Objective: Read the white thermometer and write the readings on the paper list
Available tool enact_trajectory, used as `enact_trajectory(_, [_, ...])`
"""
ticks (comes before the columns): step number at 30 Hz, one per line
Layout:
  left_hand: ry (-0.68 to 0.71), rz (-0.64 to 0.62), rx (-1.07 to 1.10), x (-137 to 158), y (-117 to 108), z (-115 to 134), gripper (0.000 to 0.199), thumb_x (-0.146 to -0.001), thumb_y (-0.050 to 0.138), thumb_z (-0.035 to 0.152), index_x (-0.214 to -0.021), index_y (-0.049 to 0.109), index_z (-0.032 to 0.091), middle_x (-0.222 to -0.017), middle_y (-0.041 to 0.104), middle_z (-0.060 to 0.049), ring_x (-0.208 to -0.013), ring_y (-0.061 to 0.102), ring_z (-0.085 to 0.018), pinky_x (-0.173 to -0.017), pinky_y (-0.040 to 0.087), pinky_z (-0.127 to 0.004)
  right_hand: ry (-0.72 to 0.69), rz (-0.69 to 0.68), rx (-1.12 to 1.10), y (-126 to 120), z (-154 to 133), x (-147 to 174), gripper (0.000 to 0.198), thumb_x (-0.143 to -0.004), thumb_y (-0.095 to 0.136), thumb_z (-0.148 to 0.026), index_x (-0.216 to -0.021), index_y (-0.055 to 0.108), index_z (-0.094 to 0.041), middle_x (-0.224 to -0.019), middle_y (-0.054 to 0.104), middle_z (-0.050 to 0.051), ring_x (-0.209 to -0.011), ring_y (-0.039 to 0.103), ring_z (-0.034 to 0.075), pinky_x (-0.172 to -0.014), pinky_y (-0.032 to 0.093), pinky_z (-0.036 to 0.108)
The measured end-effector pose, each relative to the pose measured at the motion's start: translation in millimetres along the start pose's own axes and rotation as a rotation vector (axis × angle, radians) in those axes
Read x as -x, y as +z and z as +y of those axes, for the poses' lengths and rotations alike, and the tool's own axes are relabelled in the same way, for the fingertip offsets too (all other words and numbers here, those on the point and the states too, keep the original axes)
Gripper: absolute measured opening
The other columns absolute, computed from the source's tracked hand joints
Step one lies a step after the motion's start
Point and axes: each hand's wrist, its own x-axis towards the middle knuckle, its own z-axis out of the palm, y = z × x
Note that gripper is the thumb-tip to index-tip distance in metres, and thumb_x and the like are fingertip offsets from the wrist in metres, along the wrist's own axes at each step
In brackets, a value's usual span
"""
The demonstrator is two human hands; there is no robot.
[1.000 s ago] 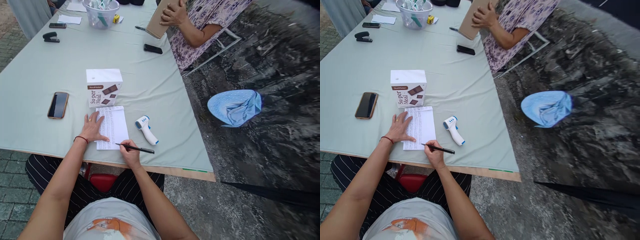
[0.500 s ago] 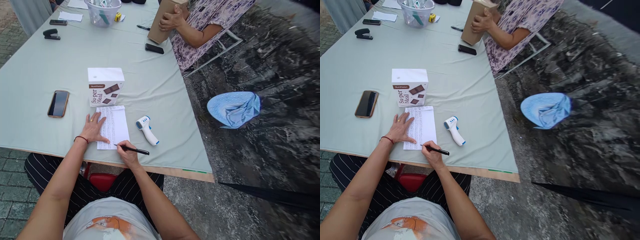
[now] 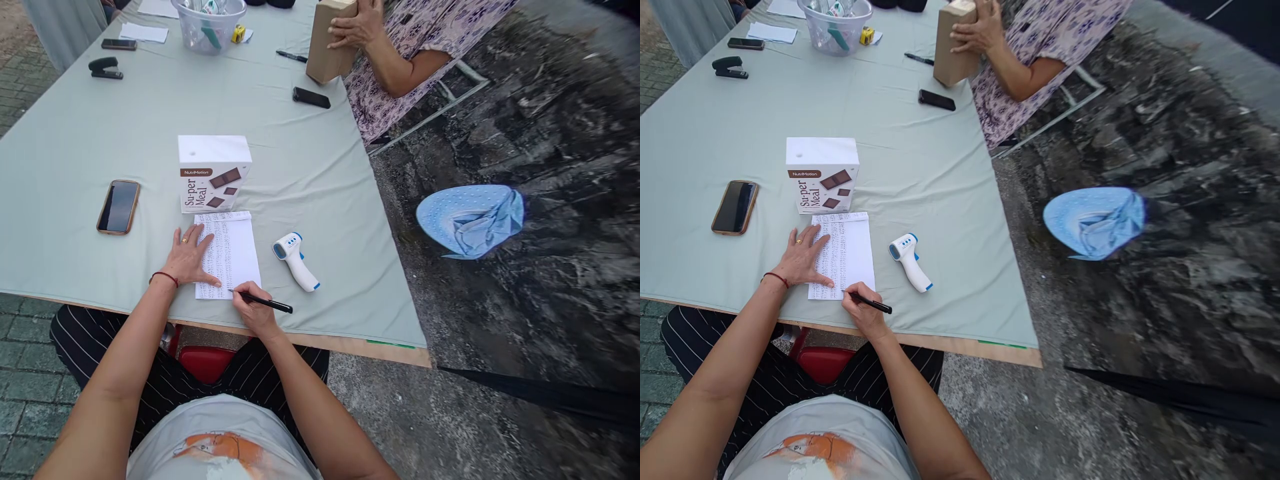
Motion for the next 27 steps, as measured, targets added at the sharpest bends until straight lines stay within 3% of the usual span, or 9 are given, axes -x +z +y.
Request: enact_trajectory(27, [-0.003,-0.012,0.005,-0.2,-2.8,1.6,0.126,-0.050,0.074,0.081,-0.148,0.036,0.012,-0.158,0.022,-0.027,-0.148,0.016,-0.043,-0.117,0.001,-0.066,-0.067,0.025,0.043,-0.6,3.1,-0.3,0.014,-0.076,0.049,-0.030,-0.067,0.053,-0.020,-0.057,0.052,-0.003,-0.051,0.046,0.011,-0.052,0.039,0.024])
